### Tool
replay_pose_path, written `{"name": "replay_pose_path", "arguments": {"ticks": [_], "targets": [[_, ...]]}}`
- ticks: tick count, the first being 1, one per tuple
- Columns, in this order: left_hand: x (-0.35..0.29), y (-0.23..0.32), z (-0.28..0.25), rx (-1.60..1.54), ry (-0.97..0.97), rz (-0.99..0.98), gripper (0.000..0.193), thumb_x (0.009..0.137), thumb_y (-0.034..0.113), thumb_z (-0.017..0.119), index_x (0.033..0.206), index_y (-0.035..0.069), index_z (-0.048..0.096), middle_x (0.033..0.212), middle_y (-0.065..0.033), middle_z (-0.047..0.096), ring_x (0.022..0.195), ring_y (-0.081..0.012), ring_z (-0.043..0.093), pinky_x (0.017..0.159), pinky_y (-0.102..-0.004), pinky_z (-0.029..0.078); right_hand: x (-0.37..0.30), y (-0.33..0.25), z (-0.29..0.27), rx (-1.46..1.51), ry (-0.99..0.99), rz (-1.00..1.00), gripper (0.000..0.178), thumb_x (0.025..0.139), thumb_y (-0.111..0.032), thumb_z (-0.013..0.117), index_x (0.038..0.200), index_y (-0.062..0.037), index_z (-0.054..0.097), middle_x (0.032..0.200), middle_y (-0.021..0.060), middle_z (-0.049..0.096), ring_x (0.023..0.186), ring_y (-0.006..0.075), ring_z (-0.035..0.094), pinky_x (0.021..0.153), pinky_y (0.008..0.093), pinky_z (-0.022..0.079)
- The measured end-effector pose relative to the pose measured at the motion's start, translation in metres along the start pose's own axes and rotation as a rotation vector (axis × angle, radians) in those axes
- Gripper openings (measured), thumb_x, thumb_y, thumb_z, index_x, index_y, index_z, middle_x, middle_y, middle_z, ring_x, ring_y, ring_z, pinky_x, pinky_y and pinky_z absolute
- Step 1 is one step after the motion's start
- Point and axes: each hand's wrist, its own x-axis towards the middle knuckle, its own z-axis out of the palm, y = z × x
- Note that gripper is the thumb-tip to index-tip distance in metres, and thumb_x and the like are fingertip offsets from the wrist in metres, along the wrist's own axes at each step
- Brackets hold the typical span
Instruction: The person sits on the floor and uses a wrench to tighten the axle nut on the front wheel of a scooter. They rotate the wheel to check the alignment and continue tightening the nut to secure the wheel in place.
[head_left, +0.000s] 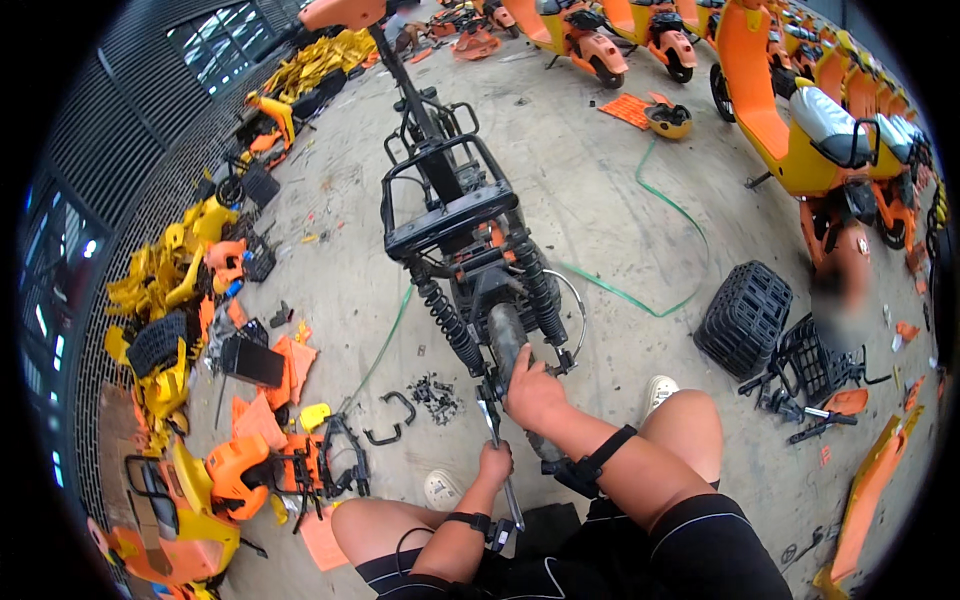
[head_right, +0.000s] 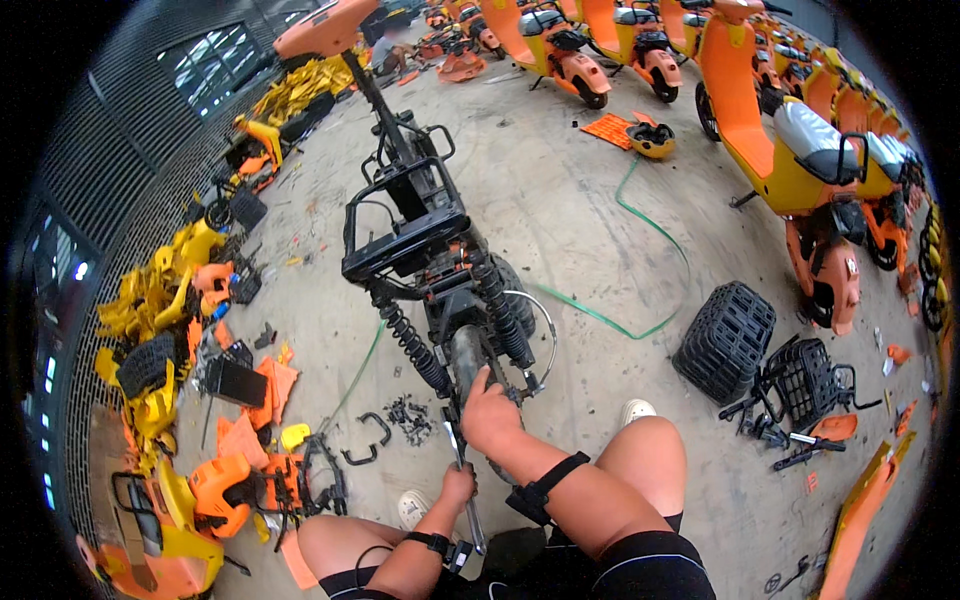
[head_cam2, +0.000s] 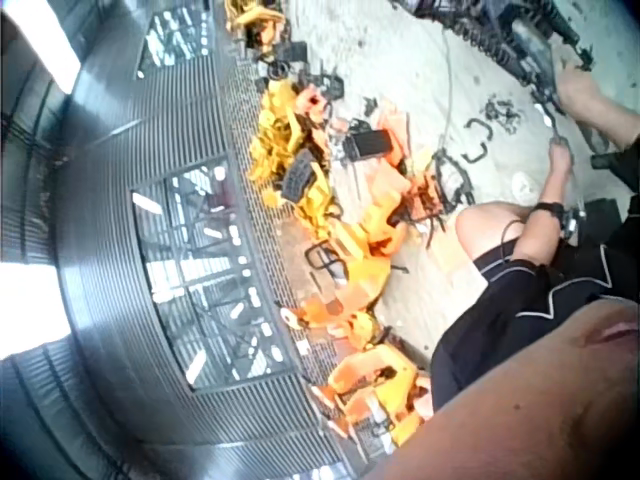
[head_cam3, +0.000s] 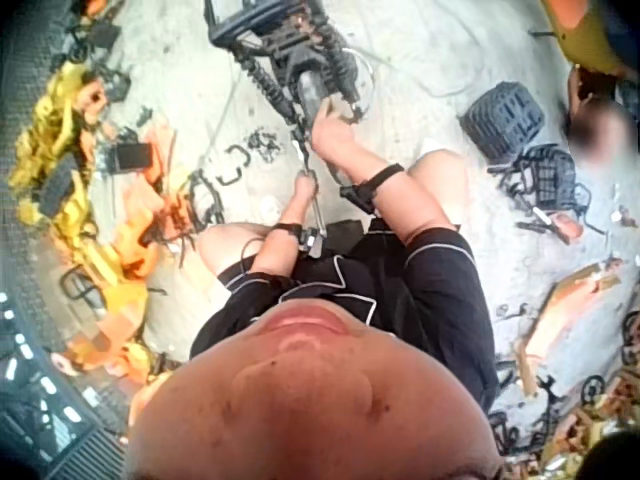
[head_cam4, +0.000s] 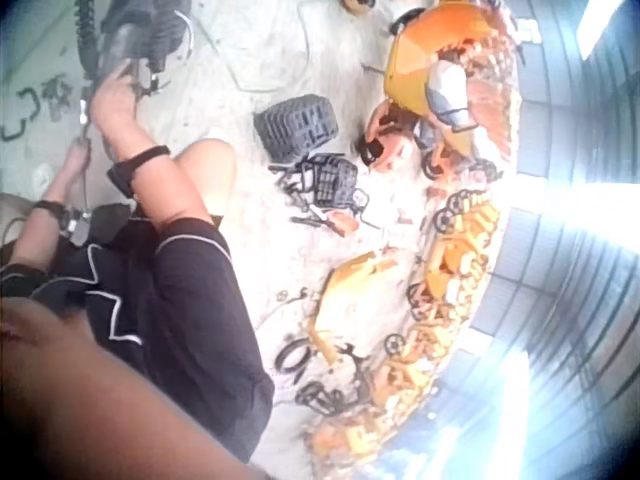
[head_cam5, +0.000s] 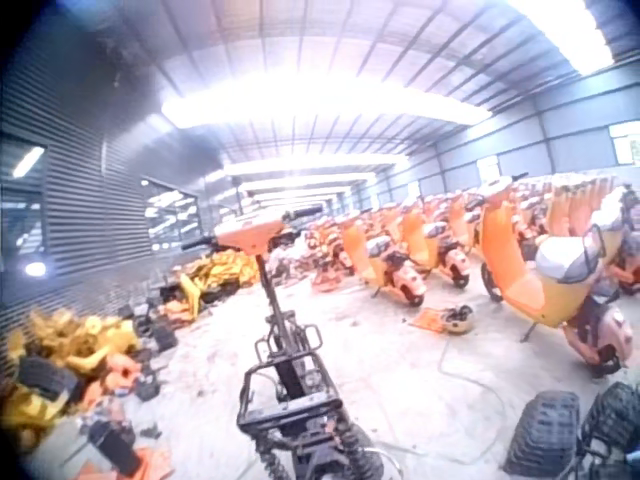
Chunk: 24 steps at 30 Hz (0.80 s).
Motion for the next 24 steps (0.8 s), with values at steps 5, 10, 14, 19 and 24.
{"name": "replay_pose_path", "arguments": {"ticks": [5, 10, 14, 19, 24], "targets": [[-0.009, 0.007, 0.010, -0.058, -0.066, -0.021, 0.013, 0.097, 0.017, 0.050, 0.092, 0.006, 0.044, 0.065, -0.0042, 0.049, 0.045, -0.0166, 0.047, 0.038, -0.0327, 0.038, 0.001, 0.008, -0.009, 0.053, -0.016, 0.006, 0.101, 0.083, -0.029, 0.069, 0.151, 0.0146, 0.008, 0.118, 0.0328, 0.055, 0.092, 0.0386, 0.069, 0.079, 0.0414, 0.058], [-0.012, 0.009, 0.010, -0.023, -0.028, -0.015, 0.013, 0.097, 0.017, 0.050, 0.093, 0.007, 0.044, 0.065, -0.0042, 0.049, 0.044, -0.0167, 0.047, 0.038, -0.0325, 0.038, 0.001, 0.004, -0.009, 0.066, -0.027, 0.026, 0.102, 0.083, -0.028, 0.070, 0.152, 0.0129, 0.008, 0.120, 0.0319, 0.054, 0.093, 0.0388, 0.069, 0.081, 0.0419, 0.057], [-0.015, 0.010, 0.012, 0.002, 0.010, 0.026, 0.015, 0.097, 0.018, 0.050, 0.090, 0.005, 0.047, 0.062, -0.0051, 0.050, 0.042, -0.0184, 0.049, 0.038, -0.0339, 0.040, 0.000, 0.005, -0.010, 0.072, -0.039, 0.022, 0.104, 0.083, -0.031, 0.072, 0.152, 0.0118, 0.008, 0.121, 0.0314, 0.053, 0.094, 0.0385, 0.069, 0.080, 0.0421, 0.057], [-0.011, 0.005, 0.009, 0.140, 0.059, 0.095, 0.019, 0.095, 0.019, 0.052, 0.090, 0.001, 0.052, 0.061, -0.0102, 0.055, 0.045, -0.0226, 0.056, 0.040, -0.0377, 0.046, -0.001, 0.007, -0.008, 0.081, -0.025, 0.016, 0.106, 0.082, -0.033, 0.073, 0.152, 0.0118, 0.008, 0.120, 0.0309, 0.054, 0.093, 0.0381, 0.068, 0.079, 0.0417, 0.057], [-0.001, -0.005, 0.005, 0.256, 0.073, 0.131, 0.021, 0.094, 0.019, 0.053, 0.094, -0.002, 0.054, 0.064, -0.0145, 0.059, 0.046, -0.0263, 0.061, 0.044, -0.0400, 0.051, 0.002, 0.007, -0.006, 0.067, -0.015, 0.018, 0.106, 0.082, -0.033, 0.074, 0.152, 0.0120, 0.008, 0.118, 0.0309, 0.054, 0.092, 0.0378, 0.068, 0.079, 0.0418, 0.057]]}}
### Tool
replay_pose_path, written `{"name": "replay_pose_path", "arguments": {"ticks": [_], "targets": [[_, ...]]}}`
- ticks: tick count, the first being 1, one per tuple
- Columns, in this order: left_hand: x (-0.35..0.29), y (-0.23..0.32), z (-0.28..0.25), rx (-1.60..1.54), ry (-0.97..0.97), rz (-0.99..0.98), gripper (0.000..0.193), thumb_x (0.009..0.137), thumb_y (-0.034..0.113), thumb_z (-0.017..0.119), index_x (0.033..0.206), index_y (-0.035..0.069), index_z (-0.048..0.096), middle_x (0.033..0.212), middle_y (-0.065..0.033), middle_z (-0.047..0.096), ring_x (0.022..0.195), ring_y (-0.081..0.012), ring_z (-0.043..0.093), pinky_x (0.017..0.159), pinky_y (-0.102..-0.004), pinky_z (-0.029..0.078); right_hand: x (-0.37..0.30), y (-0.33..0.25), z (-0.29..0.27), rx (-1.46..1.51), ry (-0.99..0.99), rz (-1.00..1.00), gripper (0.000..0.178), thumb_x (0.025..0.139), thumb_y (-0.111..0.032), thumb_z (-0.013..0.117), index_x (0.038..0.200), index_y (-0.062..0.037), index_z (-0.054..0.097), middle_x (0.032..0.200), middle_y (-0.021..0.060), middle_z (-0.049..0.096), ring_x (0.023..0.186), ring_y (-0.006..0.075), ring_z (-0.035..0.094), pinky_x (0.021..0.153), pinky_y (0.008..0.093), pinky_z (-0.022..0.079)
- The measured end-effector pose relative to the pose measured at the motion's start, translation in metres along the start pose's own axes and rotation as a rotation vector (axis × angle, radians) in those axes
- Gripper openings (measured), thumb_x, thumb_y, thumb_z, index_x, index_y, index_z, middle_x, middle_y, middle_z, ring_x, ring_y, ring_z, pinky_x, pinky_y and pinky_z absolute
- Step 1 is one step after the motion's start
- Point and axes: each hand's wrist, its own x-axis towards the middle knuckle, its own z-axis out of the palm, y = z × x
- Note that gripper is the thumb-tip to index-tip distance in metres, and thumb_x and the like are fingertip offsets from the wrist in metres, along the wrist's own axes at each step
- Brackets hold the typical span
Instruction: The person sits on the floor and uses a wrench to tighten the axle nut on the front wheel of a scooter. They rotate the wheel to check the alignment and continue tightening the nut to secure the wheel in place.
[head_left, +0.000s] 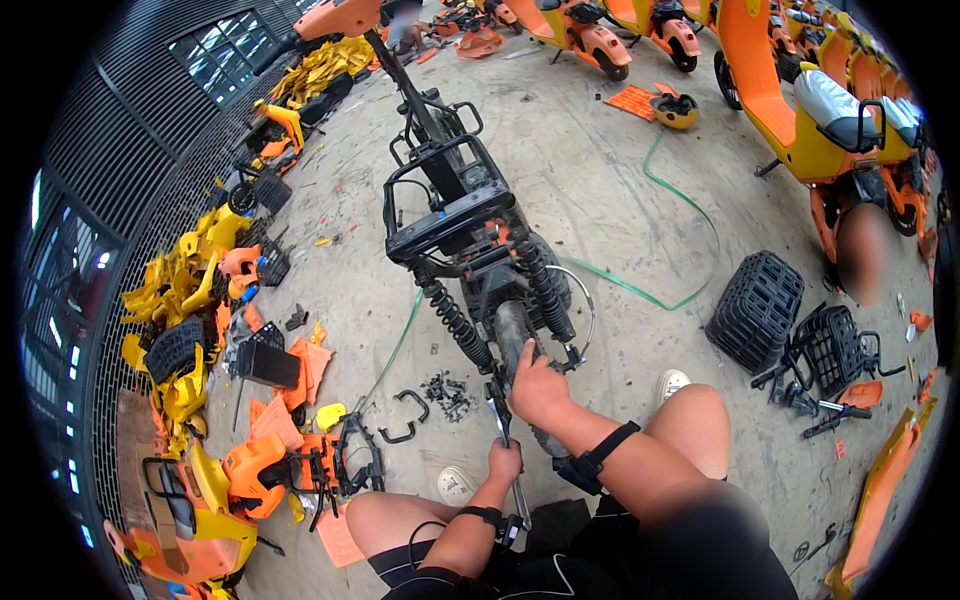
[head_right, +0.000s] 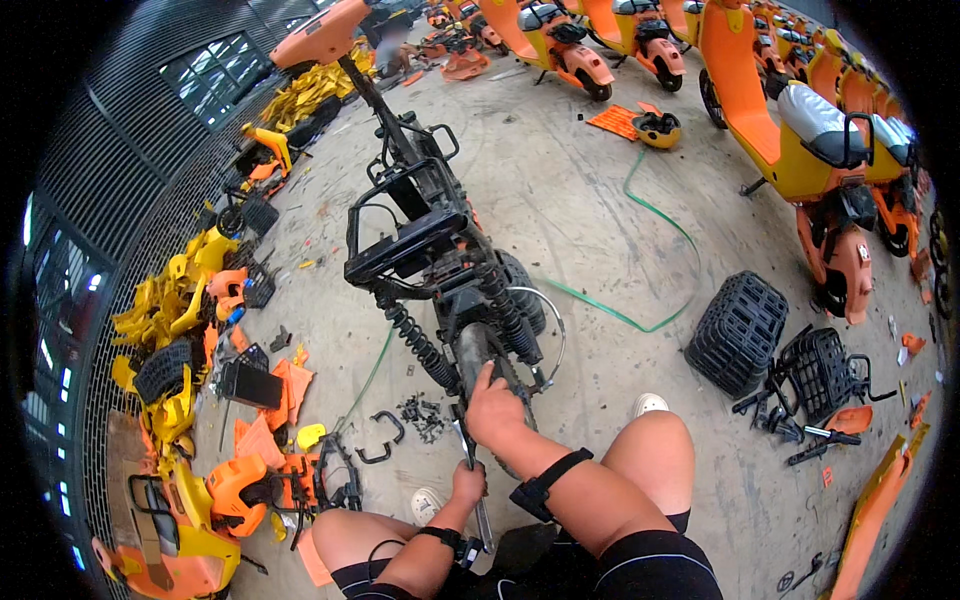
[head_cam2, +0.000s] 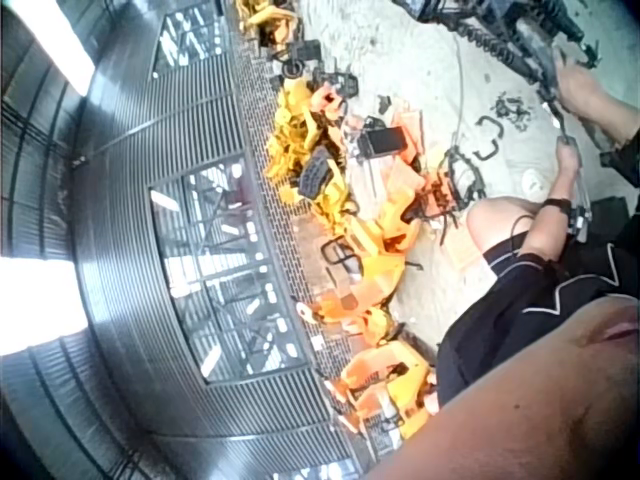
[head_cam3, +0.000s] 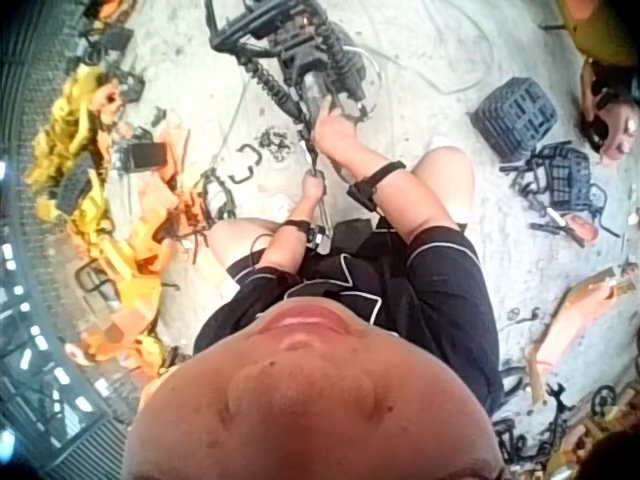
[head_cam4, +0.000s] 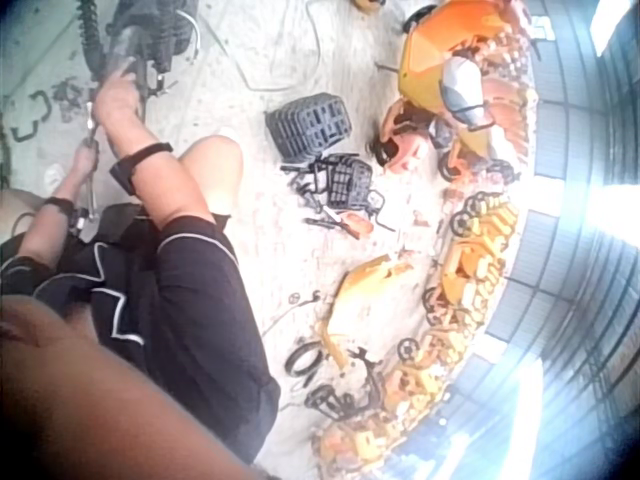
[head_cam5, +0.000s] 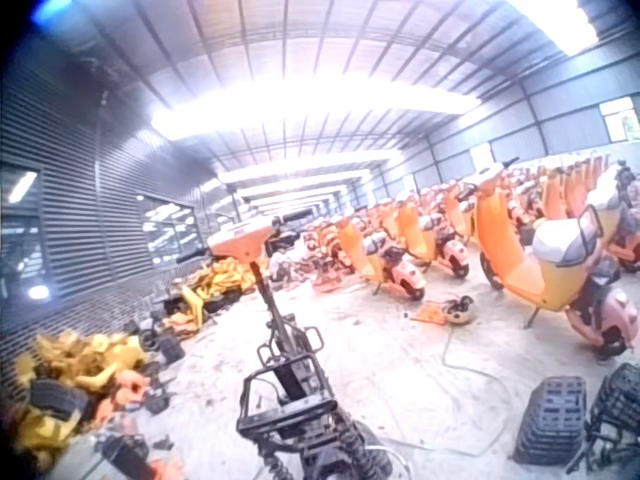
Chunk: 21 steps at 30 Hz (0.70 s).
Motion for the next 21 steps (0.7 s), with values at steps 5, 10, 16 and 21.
{"name": "replay_pose_path", "arguments": {"ticks": [5, 10, 16, 21], "targets": [[-0.008, 0.009, 0.001, 0.005, 0.032, -0.023, 0.022, 0.093, 0.020, 0.055, 0.095, -0.003, 0.054, 0.064, -0.0141, 0.059, 0.047, -0.0265, 0.061, 0.045, -0.0398, 0.053, -0.010, -0.002, -0.015, 0.014, -0.010, -0.031, 0.106, 0.082, -0.035, 0.074, 0.152, 0.0112, 0.010, 0.122, 0.0332, 0.053, 0.094, 0.0392, 0.068, 0.080, 0.0423, 0.057], [-0.003, 0.005, 0.003, -0.009, 0.032, -0.036, 0.022, 0.092, 0.020, 0.056, 0.097, -0.001, 0.055, 0.066, -0.0140, 0.060, 0.049, -0.0267, 0.061, 0.045, -0.0400, 0.053, -0.022, -0.003, -0.028, -0.074, 0.032, -0.048, 0.099, 0.084, -0.041, 0.072, 0.153, 0.0068, 0.019, 0.138, 0.0398, 0.044, 0.102, 0.0411, 0.067, 0.086, 0.0428, 0.056], [-0.010, 0.014, 0.003, -0.001, 0.042, -0.062, 0.021, 0.090, 0.020, 0.057, 0.096, 0.000, 0.056, 0.066, -0.0140, 0.060, 0.049, -0.0274, 0.061, 0.046, -0.0408, 0.052, -0.039, 0.002, -0.031, -0.173, 0.040, -0.156, 0.095, 0.084, -0.040, 0.071, 0.153, 0.0037, 0.023, 0.141, 0.0410, 0.040, 0.107, 0.0434, 0.065, 0.089, 0.0448, 0.055], [-0.010, 0.010, 0.012, 0.078, 0.104, -0.045, 0.023, 0.090, 0.021, 0.056, 0.096, -0.001, 0.057, 0.064, -0.0150, 0.060, 0.049, -0.0277, 0.061, 0.048, -0.0405, 0.052, -0.043, 0.008, -0.029, -0.076, -0.027, -0.164, 0.096, 0.083, -0.039, 0.072, 0.153, 0.0036, 0.022, 0.143, 0.0399, 0.040, 0.108, 0.0455, 0.064, 0.089, 0.0461, 0.055]]}}
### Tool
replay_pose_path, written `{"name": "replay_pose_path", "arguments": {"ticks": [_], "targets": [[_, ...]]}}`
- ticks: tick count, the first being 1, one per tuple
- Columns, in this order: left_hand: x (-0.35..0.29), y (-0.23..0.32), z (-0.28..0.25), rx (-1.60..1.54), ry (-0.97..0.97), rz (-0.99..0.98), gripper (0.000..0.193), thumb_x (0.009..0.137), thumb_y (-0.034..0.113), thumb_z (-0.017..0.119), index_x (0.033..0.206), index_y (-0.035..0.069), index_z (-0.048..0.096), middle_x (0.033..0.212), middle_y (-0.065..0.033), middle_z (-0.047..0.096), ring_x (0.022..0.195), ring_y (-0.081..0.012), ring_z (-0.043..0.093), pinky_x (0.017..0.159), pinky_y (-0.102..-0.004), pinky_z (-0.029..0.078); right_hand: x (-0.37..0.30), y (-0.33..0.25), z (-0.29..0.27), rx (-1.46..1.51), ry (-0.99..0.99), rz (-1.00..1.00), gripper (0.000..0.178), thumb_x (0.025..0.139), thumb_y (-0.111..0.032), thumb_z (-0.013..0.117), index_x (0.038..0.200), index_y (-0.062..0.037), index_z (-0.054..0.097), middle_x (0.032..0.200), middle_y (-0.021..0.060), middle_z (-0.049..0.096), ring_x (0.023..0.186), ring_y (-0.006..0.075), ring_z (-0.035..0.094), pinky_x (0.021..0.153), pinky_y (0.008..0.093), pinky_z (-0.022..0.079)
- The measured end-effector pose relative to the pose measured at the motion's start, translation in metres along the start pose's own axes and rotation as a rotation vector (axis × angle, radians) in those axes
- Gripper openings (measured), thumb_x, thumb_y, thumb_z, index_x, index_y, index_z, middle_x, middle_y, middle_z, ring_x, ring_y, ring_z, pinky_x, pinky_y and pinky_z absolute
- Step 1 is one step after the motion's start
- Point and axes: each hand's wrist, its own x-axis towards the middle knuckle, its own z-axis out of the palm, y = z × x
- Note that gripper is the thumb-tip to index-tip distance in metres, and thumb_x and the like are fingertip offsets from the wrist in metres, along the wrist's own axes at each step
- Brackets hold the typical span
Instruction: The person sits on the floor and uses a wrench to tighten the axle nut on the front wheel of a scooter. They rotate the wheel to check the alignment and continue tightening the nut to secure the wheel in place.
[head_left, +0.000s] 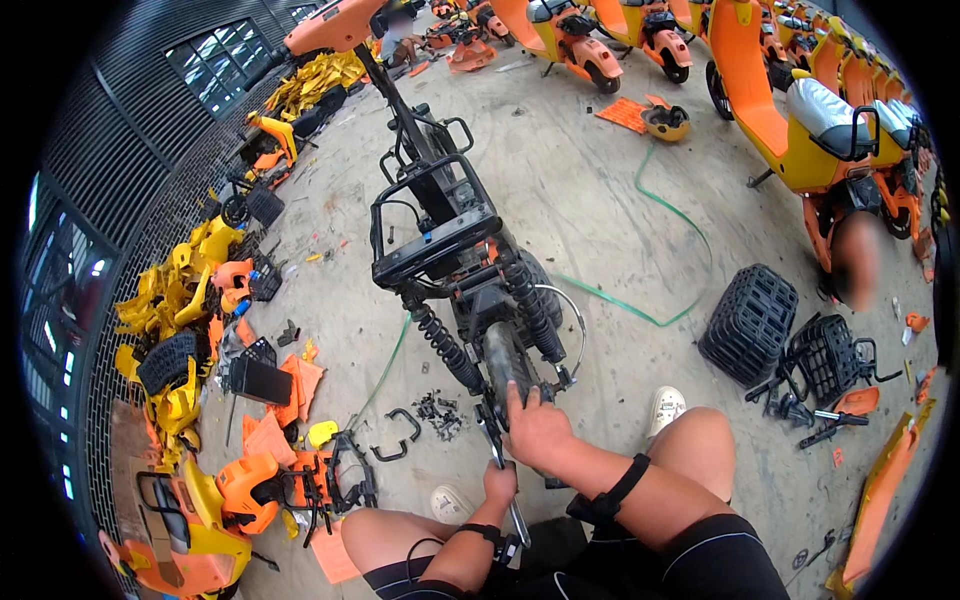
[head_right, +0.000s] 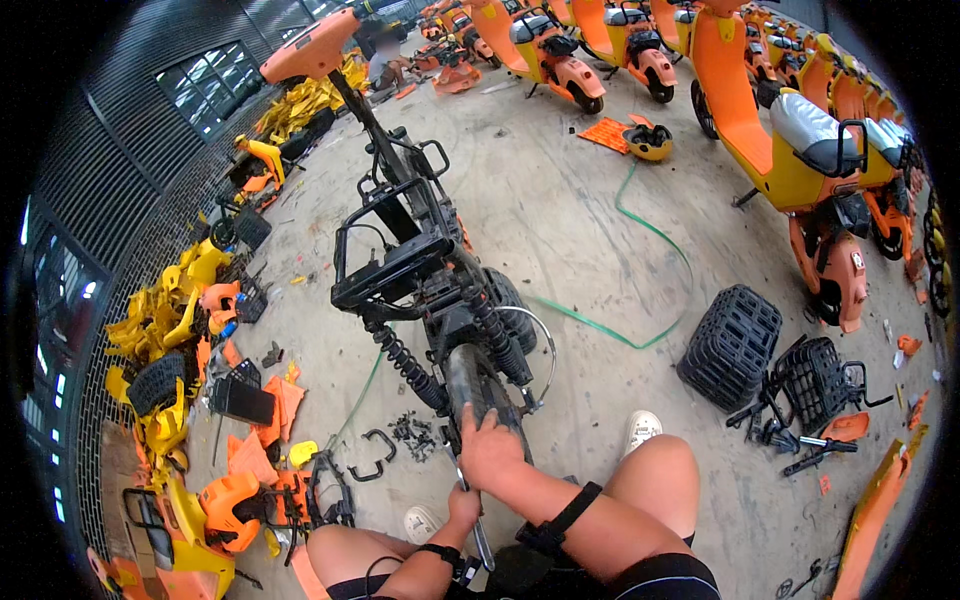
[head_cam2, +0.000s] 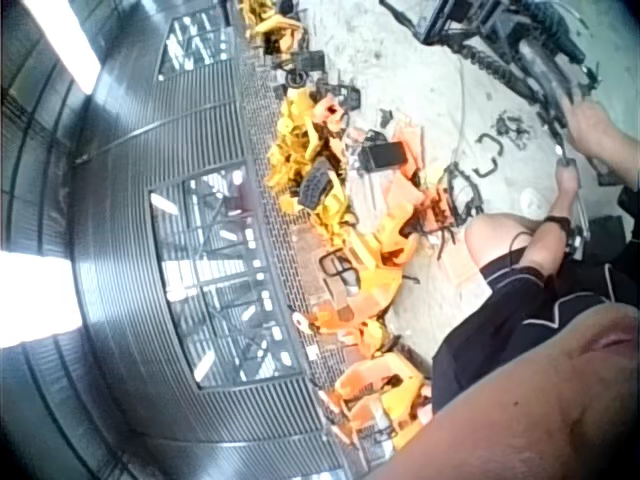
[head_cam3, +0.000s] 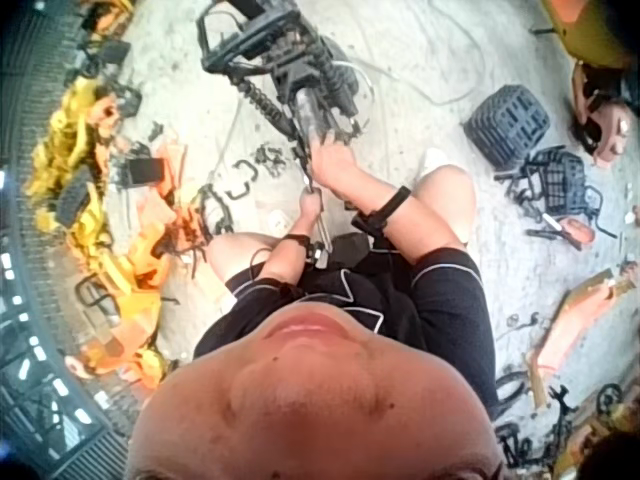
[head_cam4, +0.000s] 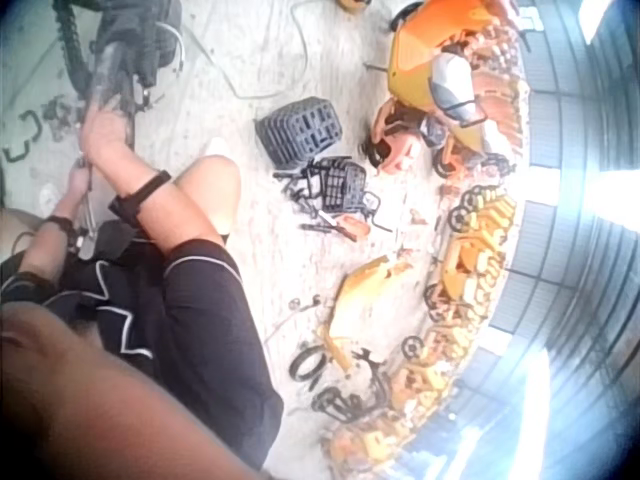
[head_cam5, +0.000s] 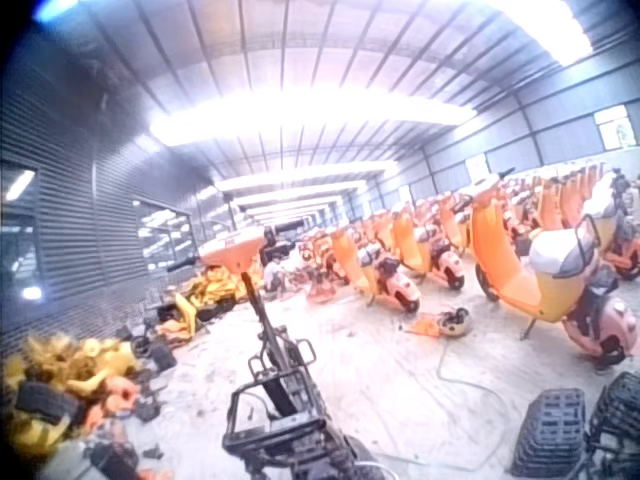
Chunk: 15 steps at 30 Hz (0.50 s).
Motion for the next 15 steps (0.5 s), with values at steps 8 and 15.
{"name": "replay_pose_path", "arguments": {"ticks": [8, 15], "targets": [[0.024, -0.033, 0.013, 0.014, 0.038, 0.003, 0.030, 0.088, 0.025, 0.057, 0.100, -0.002, 0.063, 0.081, -0.0243, 0.067, 0.076, -0.0393, 0.068, 0.069, -0.0464, 0.053, -0.004, 0.000, -0.001, 0.038, -0.034, -0.008, 0.094, 0.082, -0.033, 0.072, 0.151, 0.0069, 0.022, 0.143, 0.0395, 0.040, 0.109, 0.0455, 0.063, 0.091, 0.0465, 0.054], [0.023, -0.029, 0.010, 0.139, 0.048, 0.004, 0.036, 0.087, 0.030, 0.058, 0.103, -0.002, 0.065, 0.096, -0.0287, 0.068, 0.097, -0.0463, 0.065, 0.086, -0.0495, 0.050, -0.002, 0.002, 0.003, 0.011, -0.012, -0.010, 0.093, 0.080, -0.030, 0.072, 0.150, 0.0089, 0.024, 0.143, 0.0400, 0.040, 0.108, 0.0449, 0.064, 0.090, 0.0455, 0.055]]}}
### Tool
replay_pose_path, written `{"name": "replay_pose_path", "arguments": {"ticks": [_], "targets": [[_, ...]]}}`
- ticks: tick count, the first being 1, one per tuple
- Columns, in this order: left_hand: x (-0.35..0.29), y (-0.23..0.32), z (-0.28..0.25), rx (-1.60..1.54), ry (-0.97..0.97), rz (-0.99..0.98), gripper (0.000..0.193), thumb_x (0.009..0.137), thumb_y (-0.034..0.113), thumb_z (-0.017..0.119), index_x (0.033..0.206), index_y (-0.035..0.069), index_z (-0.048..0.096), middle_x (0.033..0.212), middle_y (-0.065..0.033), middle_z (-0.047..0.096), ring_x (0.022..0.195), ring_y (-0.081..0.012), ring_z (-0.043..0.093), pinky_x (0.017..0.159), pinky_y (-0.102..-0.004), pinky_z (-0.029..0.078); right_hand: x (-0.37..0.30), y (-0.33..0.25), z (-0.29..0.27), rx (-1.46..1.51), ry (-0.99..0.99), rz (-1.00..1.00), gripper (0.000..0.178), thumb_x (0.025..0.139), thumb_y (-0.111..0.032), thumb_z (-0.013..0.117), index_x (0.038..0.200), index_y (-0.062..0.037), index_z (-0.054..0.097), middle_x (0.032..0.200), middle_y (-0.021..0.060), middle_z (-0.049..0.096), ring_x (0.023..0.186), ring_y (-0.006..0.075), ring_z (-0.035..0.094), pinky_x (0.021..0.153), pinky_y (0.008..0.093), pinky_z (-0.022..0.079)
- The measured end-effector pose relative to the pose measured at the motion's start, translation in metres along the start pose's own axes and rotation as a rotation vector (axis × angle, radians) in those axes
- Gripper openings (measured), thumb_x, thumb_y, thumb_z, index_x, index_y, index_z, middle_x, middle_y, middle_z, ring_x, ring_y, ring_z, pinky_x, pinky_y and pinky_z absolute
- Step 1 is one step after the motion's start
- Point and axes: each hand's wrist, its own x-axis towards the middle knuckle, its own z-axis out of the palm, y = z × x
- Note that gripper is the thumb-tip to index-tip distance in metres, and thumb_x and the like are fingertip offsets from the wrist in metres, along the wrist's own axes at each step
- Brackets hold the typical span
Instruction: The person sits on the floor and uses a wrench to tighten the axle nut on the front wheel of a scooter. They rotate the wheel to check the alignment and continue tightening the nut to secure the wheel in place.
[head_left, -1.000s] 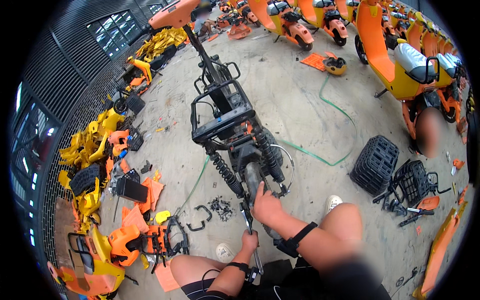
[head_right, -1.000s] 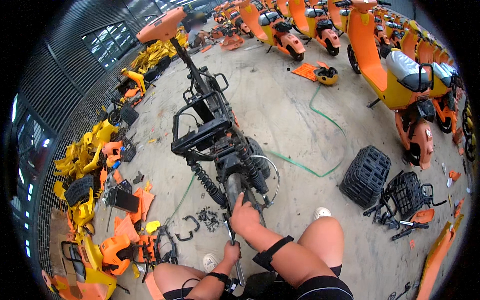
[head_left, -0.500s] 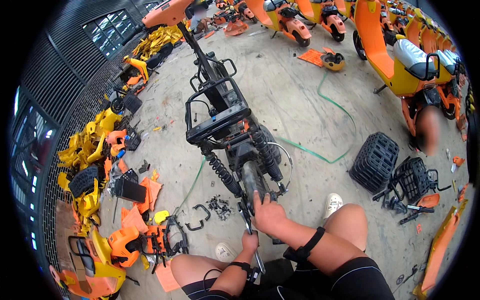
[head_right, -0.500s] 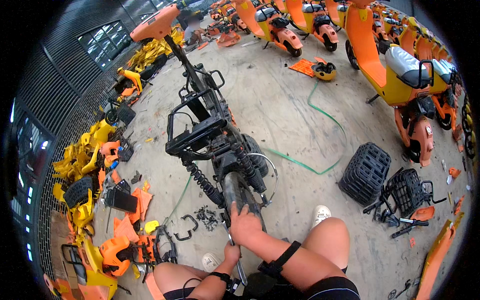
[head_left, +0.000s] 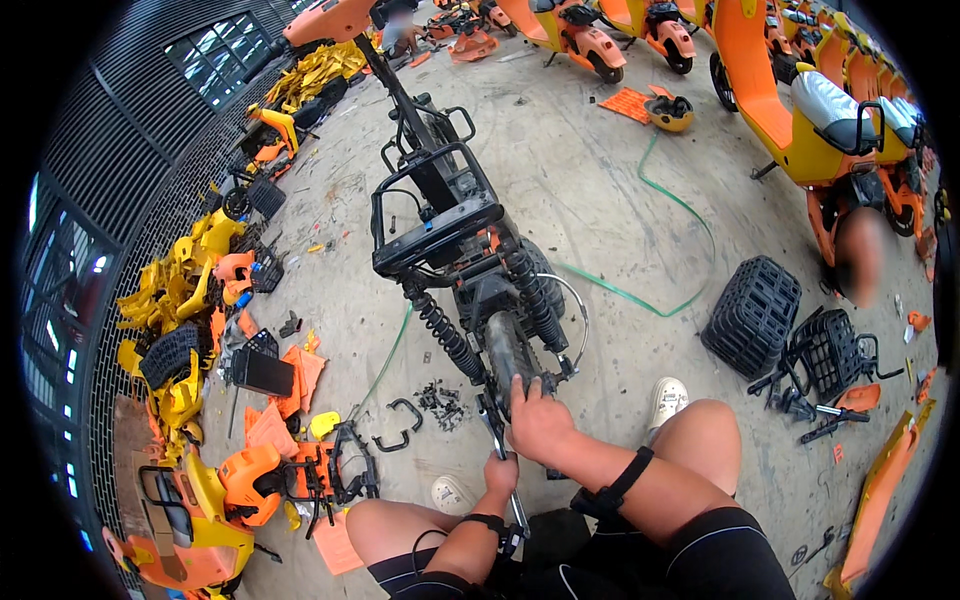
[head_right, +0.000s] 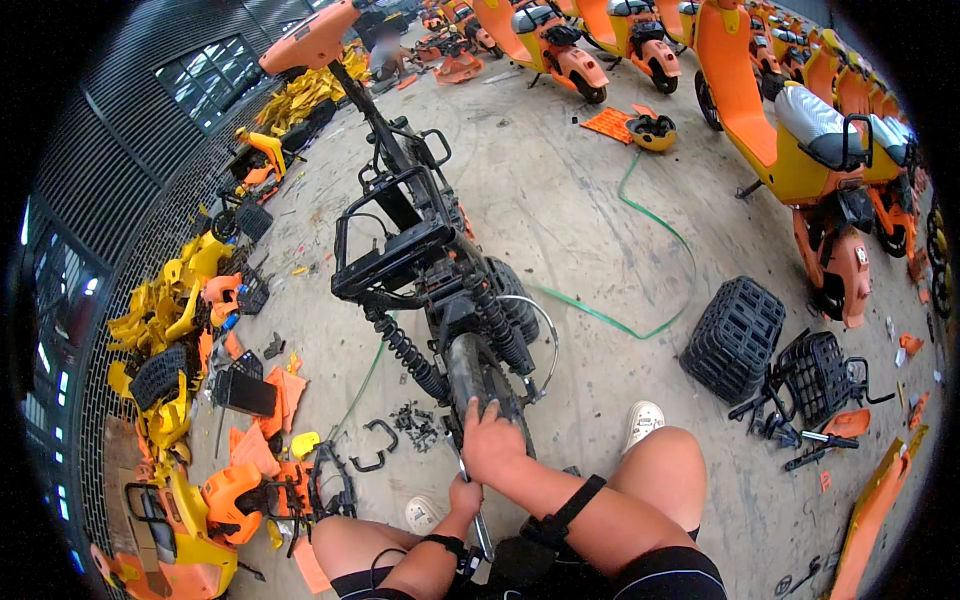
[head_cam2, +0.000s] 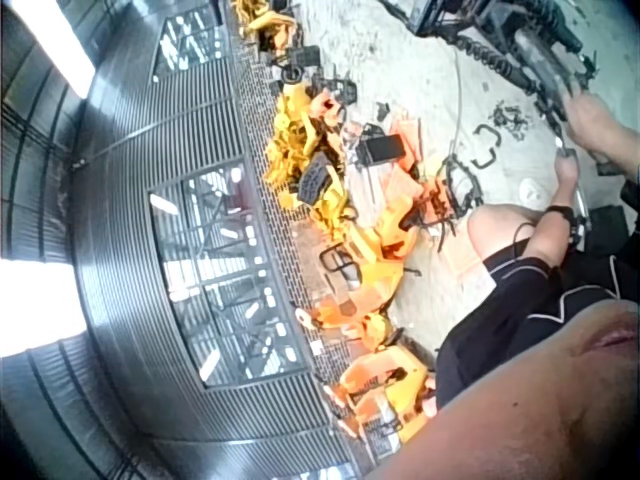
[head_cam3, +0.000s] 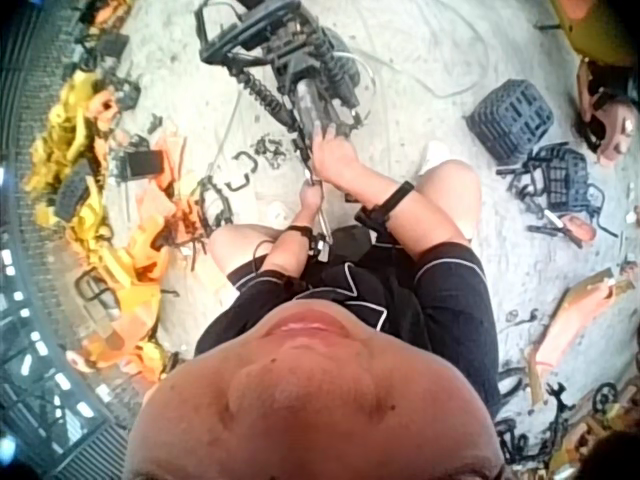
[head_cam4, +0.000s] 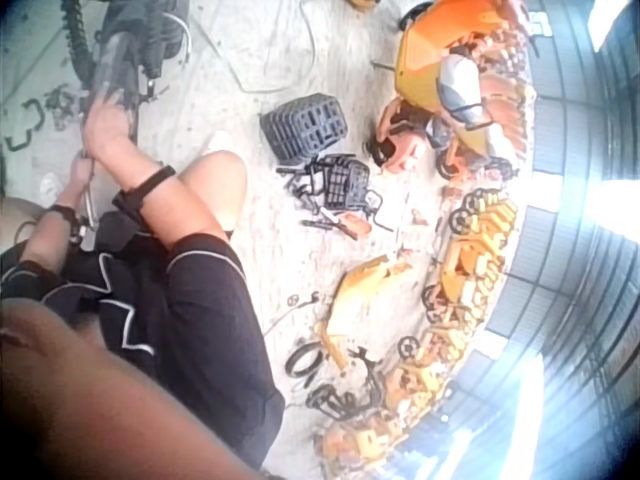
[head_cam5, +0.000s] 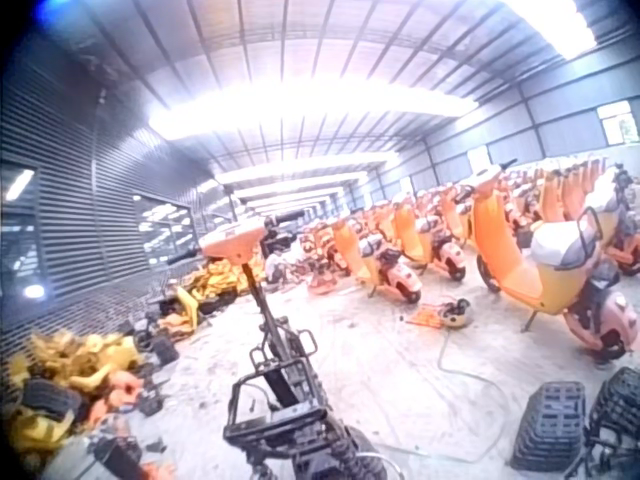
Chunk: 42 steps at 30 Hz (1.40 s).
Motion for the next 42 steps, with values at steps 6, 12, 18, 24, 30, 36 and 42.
{"name": "replay_pose_path", "arguments": {"ticks": [6, 12, 18, 24, 30, 36, 42], "targets": [[0.004, -0.009, 0.001, -0.001, 0.002, 0.019, 0.037, 0.086, 0.031, 0.059, 0.102, -0.002, 0.065, 0.095, -0.0288, 0.068, 0.096, -0.0466, 0.065, 0.085, -0.0497, 0.050, 0.000, -0.003, 0.001, -0.044, 0.003, -0.006, 0.092, 0.080, -0.030, 0.071, 0.150, 0.0089, 0.025, 0.143, 0.0399, 0.040, 0.107, 0.0434, 0.064, 0.089, 0.0449, 0.055], [0.006, -0.016, 0.008, 0.040, 0.078, 0.102, 0.039, 0.092, 0.034, 0.062, 0.099, -0.004, 0.065, 0.076, -0.0200, 0.069, 0.068, -0.0316, 0.069, 0.063, -0.0421, 0.051, -0.001, -0.005, 0.000, -0.059, -0.006, -0.012, 0.092, 0.080, -0.029, 0.071, 0.150, 0.0091, 0.025, 0.143, 0.0402, 0.040, 0.106, 0.0422, 0.064, 0.088, 0.0448, 0.055], [-0.013, 0.009, -0.002, 0.041, 0.082, 0.082, 0.038, 0.085, 0.034, 0.063, 0.099, -0.001, 0.067, 0.094, -0.0282, 0.069, 0.095, -0.0458, 0.066, 0.083, -0.0507, 0.051, 0.002, -0.004, 0.011, -0.127, 0.021, -0.013, 0.093, 0.080, -0.029, 0.070, 0.150, 0.0107, 0.023, 0.142, 0.0410, 0.040, 0.105, 0.0411, 0.065, 0.087, 0.0446, 0.055], [-0.005, 0.000, 0.002, 0.046, 0.082, 0.129, 0.037, 0.086, 0.031, 0.062, 0.104, -0.001, 0.066, 0.096, -0.0276, 0.069, 0.096, -0.0455, 0.066, 0.085, -0.0512, 0.051, 0.005, -0.004, 0.016, -0.146, 0.066, -0.033, 0.090, 0.079, -0.026, 0.068, 0.149, 0.0122, 0.026, 0.140, 0.0419, 0.042, 0.098, 0.0399, 0.067, 0.083, 0.0432, 0.056], [-0.007, 0.003, 0.001, 0.049, 0.080, 0.153, 0.035, 0.086, 0.031, 0.061, 0.104, 0.001, 0.066, 0.097, -0.0271, 0.069, 0.096, -0.0465, 0.065, 0.085, -0.0519, 0.051, 0.006, -0.002, 0.028, -0.242, 0.197, -0.055, 0.077, 0.080, -0.020, 0.062, 0.146, 0.0104, 0.035, 0.136, 0.0423, 0.047, 0.083, 0.0331, 0.070, 0.073, 0.0382, 0.058], [-0.013, 0.009, 0.002, 0.147, 0.109, 0.116, 0.035, 0.088, 0.032, 0.060, 0.102, 0.001, 0.065, 0.095, -0.0268, 0.069, 0.095, -0.0465, 0.065, 0.083, -0.0520, 0.051, 0.003, -0.004, 0.015, -0.241, 0.130, -0.066, 0.079, 0.080, -0.018, 0.061, 0.146, 0.0128, 0.032, 0.135, 0.0422, 0.047, 0.086, 0.0346, 0.069, 0.077, 0.0398, 0.058], [-0.002, -0.009, 0.012, 0.038, 0.061, 0.192, 0.036, 0.090, 0.034, 0.060, 0.104, 0.002, 0.065, 0.099, -0.0267, 0.069, 0.097, -0.0460, 0.065, 0.082, -0.0511, 0.051, 0.007, 0.003, 0.027, -0.269, 0.216, -0.073, 0.073, 0.082, -0.018, 0.059, 0.146, 0.0086, 0.038, 0.135, 0.0405, 0.050, 0.078, 0.0289, 0.069, 0.070, 0.0364, 0.057]]}}
